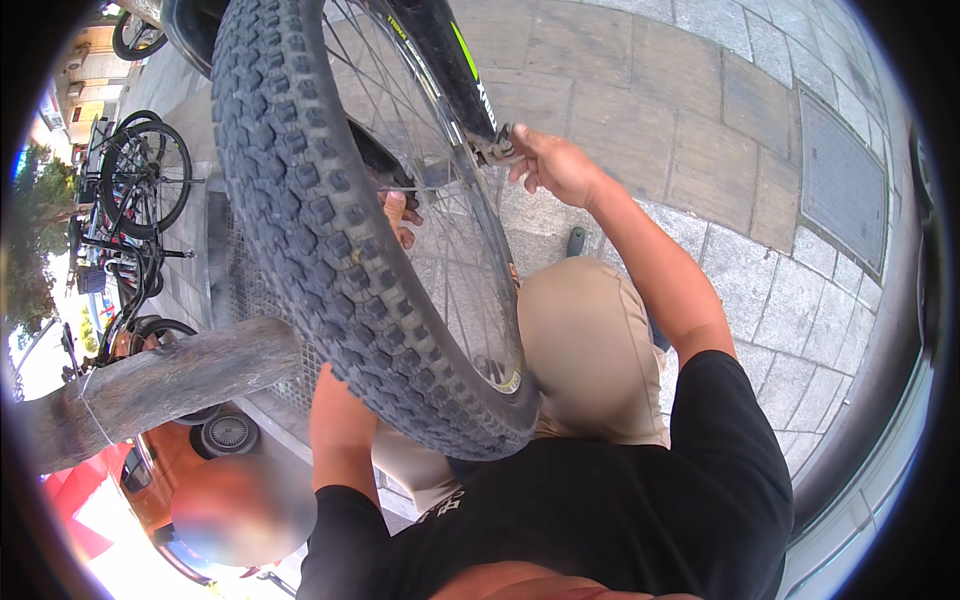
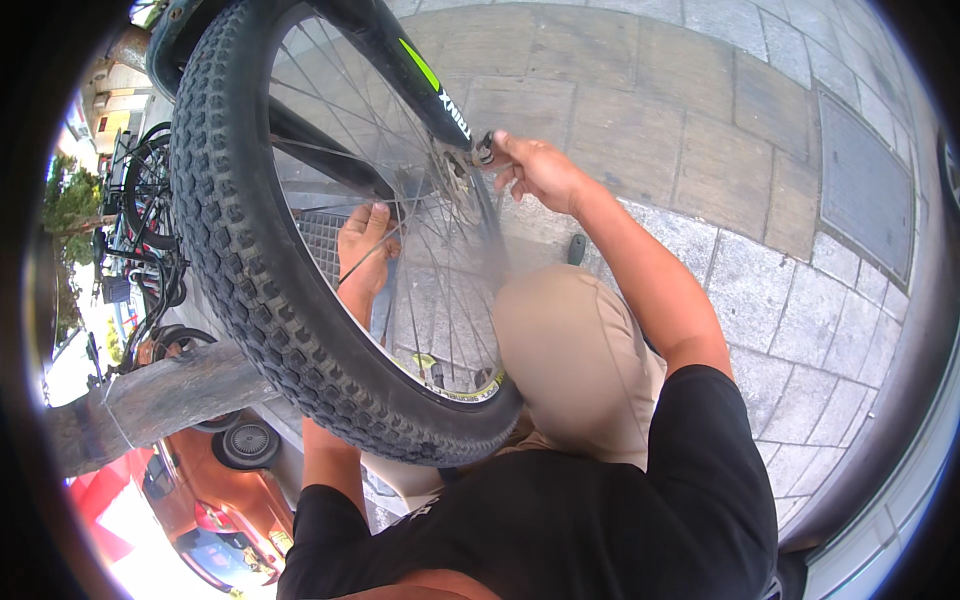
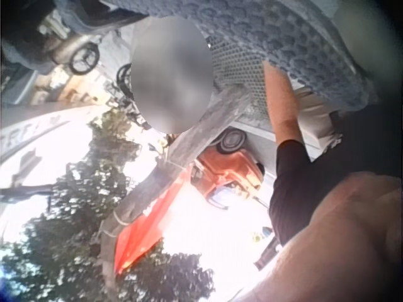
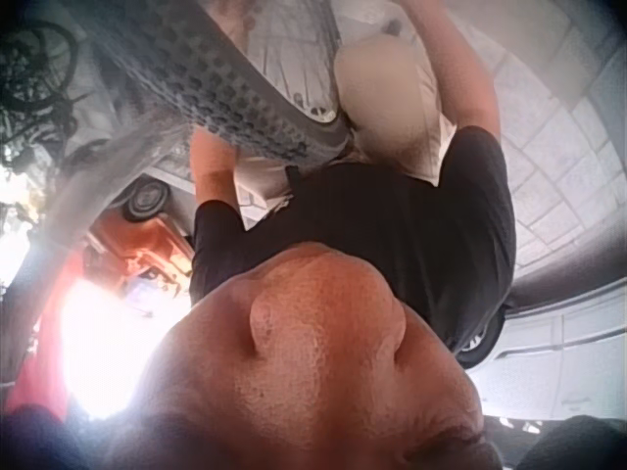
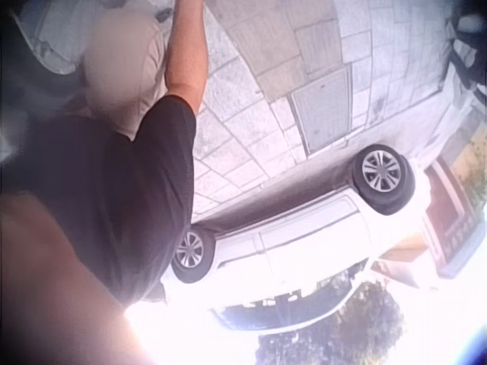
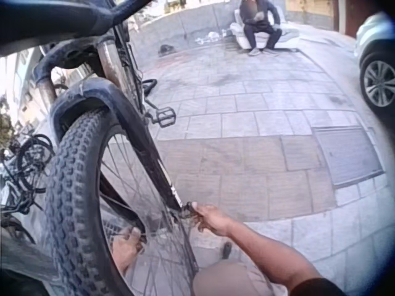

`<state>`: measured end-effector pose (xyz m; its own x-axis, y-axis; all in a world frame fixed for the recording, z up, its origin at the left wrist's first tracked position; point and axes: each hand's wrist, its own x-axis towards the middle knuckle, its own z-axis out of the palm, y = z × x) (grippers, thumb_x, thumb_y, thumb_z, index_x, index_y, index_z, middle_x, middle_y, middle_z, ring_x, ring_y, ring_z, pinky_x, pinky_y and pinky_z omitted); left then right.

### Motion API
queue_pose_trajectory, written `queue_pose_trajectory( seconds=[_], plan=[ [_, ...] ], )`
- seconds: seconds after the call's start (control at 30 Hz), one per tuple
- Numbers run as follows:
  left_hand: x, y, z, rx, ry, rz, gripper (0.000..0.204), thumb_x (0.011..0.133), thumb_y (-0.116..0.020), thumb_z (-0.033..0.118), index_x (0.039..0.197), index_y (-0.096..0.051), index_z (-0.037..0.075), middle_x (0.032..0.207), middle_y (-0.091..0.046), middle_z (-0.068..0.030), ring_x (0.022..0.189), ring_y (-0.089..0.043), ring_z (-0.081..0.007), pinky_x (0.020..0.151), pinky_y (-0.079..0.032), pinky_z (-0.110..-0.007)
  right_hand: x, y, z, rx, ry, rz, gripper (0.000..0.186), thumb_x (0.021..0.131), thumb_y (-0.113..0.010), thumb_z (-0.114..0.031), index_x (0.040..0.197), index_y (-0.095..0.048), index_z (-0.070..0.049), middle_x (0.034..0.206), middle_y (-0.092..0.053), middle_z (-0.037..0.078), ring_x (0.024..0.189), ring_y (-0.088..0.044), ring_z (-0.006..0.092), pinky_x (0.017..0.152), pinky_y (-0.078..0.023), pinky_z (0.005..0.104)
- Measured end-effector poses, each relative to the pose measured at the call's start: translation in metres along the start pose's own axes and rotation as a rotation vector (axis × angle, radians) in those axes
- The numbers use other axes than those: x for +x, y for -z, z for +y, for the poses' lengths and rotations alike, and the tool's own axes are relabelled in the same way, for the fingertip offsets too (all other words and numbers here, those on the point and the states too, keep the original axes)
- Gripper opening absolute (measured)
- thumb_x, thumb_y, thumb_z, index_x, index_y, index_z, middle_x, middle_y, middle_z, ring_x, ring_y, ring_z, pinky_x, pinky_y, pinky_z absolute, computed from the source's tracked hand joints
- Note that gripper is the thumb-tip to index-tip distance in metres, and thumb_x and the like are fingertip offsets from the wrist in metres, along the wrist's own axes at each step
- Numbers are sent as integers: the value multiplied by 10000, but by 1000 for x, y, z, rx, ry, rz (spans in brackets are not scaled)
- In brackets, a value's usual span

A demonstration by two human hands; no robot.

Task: The person removes a bicycle front wheel, detaches the tire from the rim, and removes the inner tube. The person then inspects the tire and tube, and reassembles the tire and tube onto the rim. The person does not complete the reinstallation of the wheel onto the bicycle.

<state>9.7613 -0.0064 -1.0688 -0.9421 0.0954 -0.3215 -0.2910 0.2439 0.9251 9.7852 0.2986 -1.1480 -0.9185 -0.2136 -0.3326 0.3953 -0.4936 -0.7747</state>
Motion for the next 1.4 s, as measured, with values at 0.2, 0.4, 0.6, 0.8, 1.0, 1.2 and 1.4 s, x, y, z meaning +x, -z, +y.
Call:
queue_pose_trajectory(
  seconds=[0.2,0.4,0.6,0.8,1.0,1.2,1.4],
  plan=[
    [1,-3,-2,-6,22,2,333,1122,-575,363,1093,-614,34,838,-621,-47,617,-548,-124,487,-405,-279,-7,3,-6,127,186,21,628,1098,-543,-568,1283,-694,13,1063,-676,90,847,-609,157,682,-528,330],
    [8,7,-13,-179,57,-53,348,1145,-487,364,1011,-578,56,759,-583,-40,532,-502,-126,438,-358,-289,-32,-12,-11,-63,166,80,401,1042,-720,-309,1259,-666,24,930,-680,61,721,-609,156,669,-549,335],
    [1,-9,-8,-432,225,84,364,1142,-479,375,1068,-598,38,762,-606,-65,540,-539,-137,440,-395,-286,-23,-20,-14,-37,170,85,427,1007,-754,-232,1300,-627,51,884,-654,74,712,-630,161,668,-560,342],
    [-5,-12,10,-158,-28,-34,382,1145,-405,261,1226,-612,-50,1023,-681,-156,634,-652,-201,478,-484,-336,-34,-18,-28,-338,68,192,283,1027,-678,-174,1182,-628,58,848,-656,89,709,-644,190,658,-570,368],
    [0,8,-8,-599,130,-158,317,1078,-518,173,1249,-626,-71,1043,-684,-130,804,-691,-222,564,-497,-360,-4,-4,-28,-285,45,63,168,1040,-601,-103,1005,-648,54,825,-660,99,694,-656,208,630,-580,386],
    [-3,3,-7,-519,123,-160,321,1029,-644,146,1254,-671,-82,1078,-711,-131,828,-696,-201,575,-501,-334,-7,-3,-37,-413,76,45,213,1030,-549,-153,1027,-650,34,814,-624,61,602,-542,148,564,-488,326],
    [-4,-4,-7,-428,65,-170,346,1008,-692,141,1256,-694,-100,1099,-725,-132,847,-703,-190,587,-516,-318,-19,-1,-45,-384,43,184,191,1016,-591,-199,997,-641,-16,784,-569,37,576,-506,133,534,-473,325]
  ],
)
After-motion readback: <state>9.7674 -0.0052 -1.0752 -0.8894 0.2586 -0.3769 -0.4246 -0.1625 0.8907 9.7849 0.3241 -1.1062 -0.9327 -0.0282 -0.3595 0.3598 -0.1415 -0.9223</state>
